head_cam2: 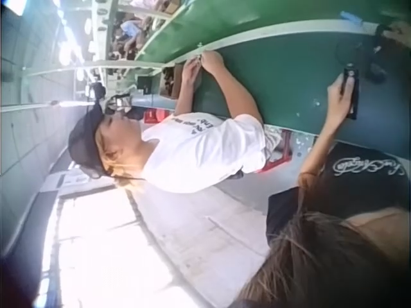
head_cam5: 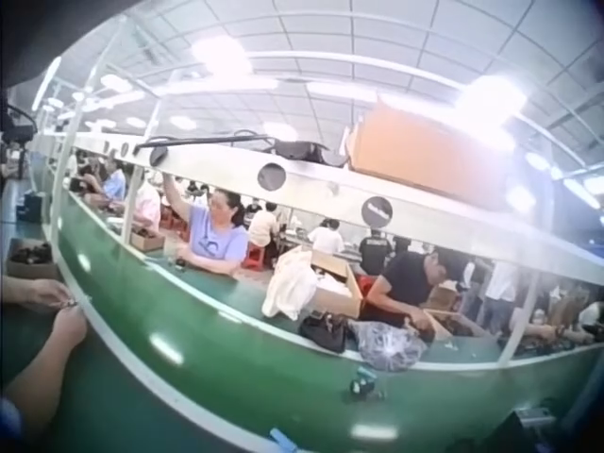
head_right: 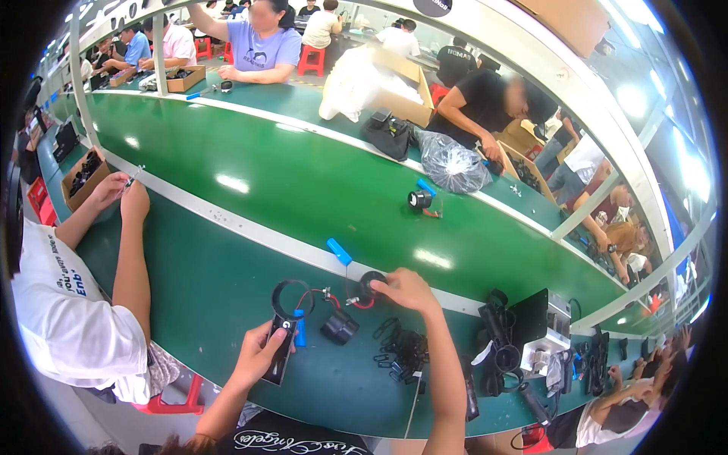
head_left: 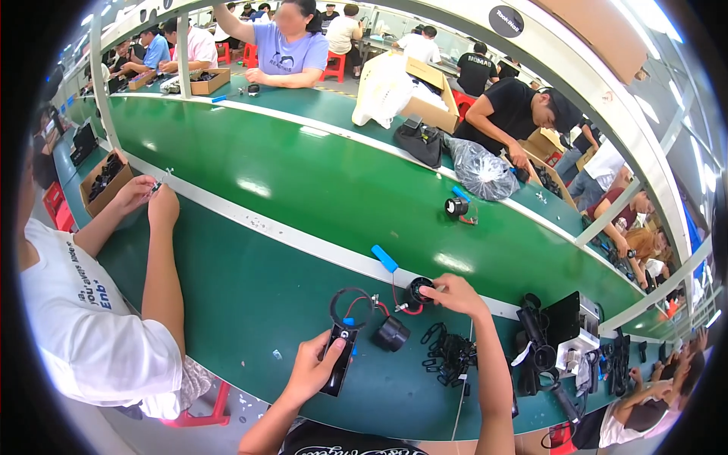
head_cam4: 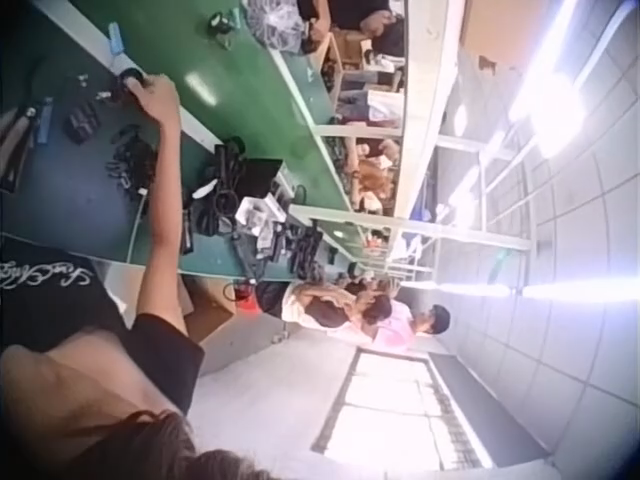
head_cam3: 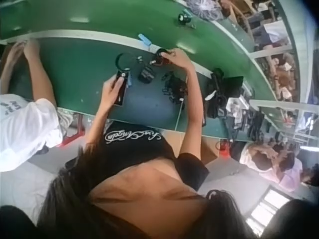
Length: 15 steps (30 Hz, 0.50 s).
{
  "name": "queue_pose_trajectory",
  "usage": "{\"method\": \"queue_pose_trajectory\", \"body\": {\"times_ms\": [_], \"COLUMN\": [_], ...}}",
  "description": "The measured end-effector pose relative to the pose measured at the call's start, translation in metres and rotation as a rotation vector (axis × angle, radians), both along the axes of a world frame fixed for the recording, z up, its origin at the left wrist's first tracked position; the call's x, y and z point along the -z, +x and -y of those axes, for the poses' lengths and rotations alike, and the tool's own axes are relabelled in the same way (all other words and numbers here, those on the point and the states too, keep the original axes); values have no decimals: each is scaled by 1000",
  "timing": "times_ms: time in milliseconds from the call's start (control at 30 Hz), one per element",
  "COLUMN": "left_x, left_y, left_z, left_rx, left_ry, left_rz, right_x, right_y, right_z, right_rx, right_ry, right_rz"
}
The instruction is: Assembling electronic components, including plastic housing and wiring, on a factory assembly line.
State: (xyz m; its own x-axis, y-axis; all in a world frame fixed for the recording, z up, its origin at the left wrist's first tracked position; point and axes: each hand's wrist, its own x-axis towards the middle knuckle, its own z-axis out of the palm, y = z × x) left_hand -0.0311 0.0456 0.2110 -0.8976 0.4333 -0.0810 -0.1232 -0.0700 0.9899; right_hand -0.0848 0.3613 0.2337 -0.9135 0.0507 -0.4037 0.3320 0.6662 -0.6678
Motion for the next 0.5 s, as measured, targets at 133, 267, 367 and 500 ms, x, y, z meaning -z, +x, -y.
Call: {"method": "queue_pose_trajectory", "body": {"times_ms": [133,267,367,500], "left_x": [-3,-18,-30,-27], "left_y": [4,8,12,10], "left_z": [-3,-5,-5,-6], "left_rx": [-40,-12,-21,-45], "left_ry": [41,15,24,41], "left_rz": [-27,-23,-54,-76], "right_x": [3,14,22,23], "right_y": [-30,-65,-70,-61], "right_z": [39,69,70,67], "right_rx": [-58,-158,-225,-396], "right_ry": [484,616,417,114], "right_rz": [-584,-505,-592,-626]}}
